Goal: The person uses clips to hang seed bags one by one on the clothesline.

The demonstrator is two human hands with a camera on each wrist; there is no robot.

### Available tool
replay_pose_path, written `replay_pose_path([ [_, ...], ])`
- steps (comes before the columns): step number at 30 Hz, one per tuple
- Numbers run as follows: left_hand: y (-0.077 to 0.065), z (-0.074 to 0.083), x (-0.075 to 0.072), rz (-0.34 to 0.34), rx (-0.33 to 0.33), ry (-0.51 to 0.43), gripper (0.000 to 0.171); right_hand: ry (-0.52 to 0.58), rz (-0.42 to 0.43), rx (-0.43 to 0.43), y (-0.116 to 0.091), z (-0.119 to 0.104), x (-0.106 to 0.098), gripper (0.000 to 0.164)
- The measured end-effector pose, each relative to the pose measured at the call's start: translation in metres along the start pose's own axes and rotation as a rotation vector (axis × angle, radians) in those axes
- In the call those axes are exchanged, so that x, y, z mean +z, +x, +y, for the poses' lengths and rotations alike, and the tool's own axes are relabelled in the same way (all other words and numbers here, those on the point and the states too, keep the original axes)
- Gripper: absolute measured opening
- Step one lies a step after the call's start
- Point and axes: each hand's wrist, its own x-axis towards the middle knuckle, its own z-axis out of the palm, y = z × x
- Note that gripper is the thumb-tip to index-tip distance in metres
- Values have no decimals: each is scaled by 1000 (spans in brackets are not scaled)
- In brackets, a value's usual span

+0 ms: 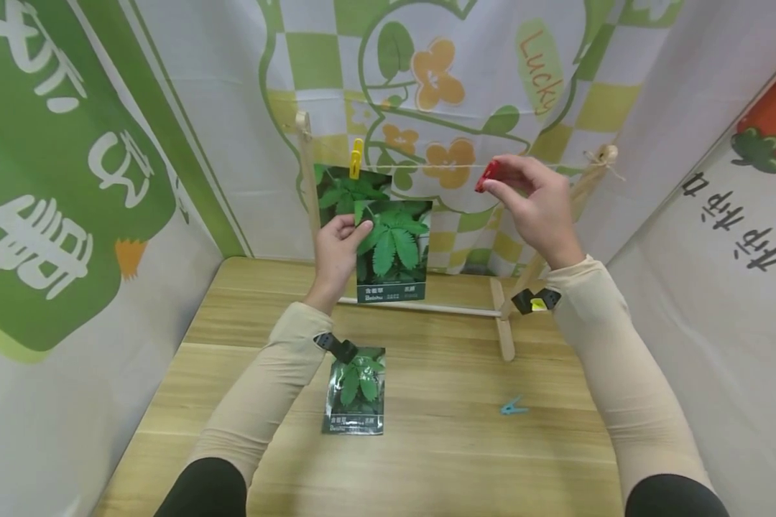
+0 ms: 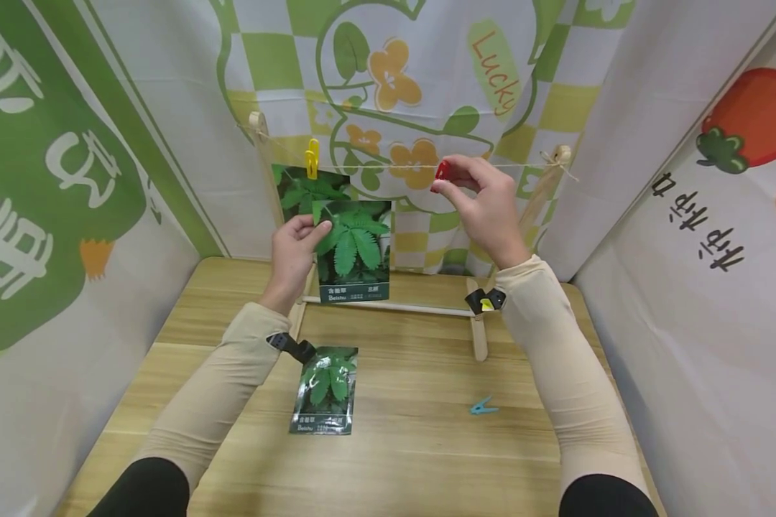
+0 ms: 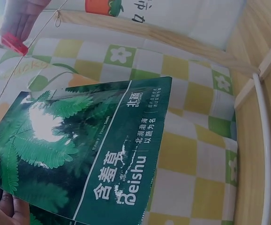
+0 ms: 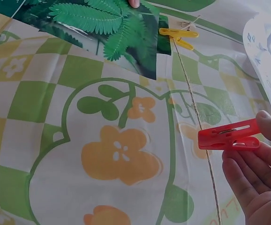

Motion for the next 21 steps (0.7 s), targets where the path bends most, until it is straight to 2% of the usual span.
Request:
replay_pose_path([
  [10, 10, 11, 13, -6, 9, 4, 31, -15, -29, -33, 17, -5, 7, 25],
  [16, 14, 15, 24, -36, 35, 11, 30, -49, 22, -67, 29, -6, 12, 16],
  [21, 16, 14, 30, -54, 53, 2, 29, -35, 86, -42, 41, -5, 20, 14],
])
